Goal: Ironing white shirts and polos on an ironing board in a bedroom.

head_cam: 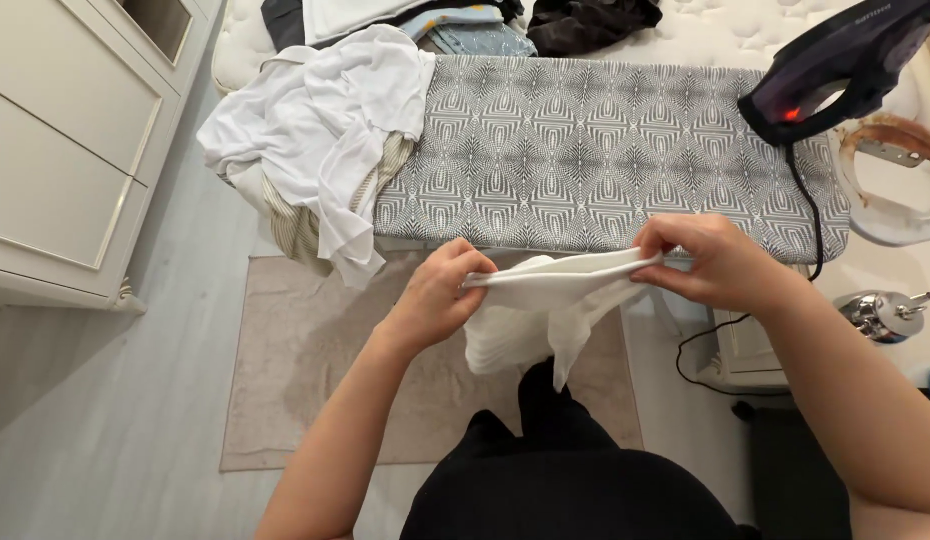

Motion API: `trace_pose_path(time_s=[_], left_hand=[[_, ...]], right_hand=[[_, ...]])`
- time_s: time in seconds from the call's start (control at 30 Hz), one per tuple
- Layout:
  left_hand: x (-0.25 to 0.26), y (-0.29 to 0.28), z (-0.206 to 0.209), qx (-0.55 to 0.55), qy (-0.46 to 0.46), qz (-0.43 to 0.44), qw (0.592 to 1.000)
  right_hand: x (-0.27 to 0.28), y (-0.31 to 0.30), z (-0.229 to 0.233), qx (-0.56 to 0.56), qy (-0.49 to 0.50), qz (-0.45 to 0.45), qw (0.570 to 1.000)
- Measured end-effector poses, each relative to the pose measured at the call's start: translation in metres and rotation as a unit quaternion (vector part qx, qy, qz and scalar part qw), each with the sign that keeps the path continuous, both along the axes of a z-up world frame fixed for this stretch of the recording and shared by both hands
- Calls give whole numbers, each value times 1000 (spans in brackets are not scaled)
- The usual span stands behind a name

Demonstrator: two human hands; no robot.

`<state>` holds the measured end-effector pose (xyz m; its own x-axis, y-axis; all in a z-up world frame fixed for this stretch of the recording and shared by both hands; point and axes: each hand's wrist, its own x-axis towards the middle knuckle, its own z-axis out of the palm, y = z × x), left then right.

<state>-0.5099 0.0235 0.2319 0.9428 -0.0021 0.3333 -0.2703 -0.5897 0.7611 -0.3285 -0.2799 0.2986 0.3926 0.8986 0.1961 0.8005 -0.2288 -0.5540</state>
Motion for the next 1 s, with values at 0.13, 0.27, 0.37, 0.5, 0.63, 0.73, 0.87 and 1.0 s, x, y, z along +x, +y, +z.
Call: trace_pose_path(time_s=[0.13,0.27,0.37,0.5,0.63,0.73,0.87,1.0], left_hand=[[7,-4,-8,-142,64,-48,987],[23,0,-50,-281,80,-72,954],[35,12,-71,-378,63,-47,922],[56,32,-34,-320,58,-3,946],[124,50,32,-116,63,-60,989],[193,42,66,-40,77,-107,990],[321,17,43,0,96,-147,984],[469,5,-104,39,168,-154,973]], right_hand=[[-3,-6,6,3,9,-25,1000],[0,-2,7,11,14,-31,999],[2,4,-2,-37,-15,-5,999],[29,-7,-53,0,185,-16,983],[56,-23,-87,102,434,-51,893],[74,-29,-87,179,469,-71,862],[148,-50,-151,250,487,-132,826],[239,-49,-236,190,497,-255,807]])
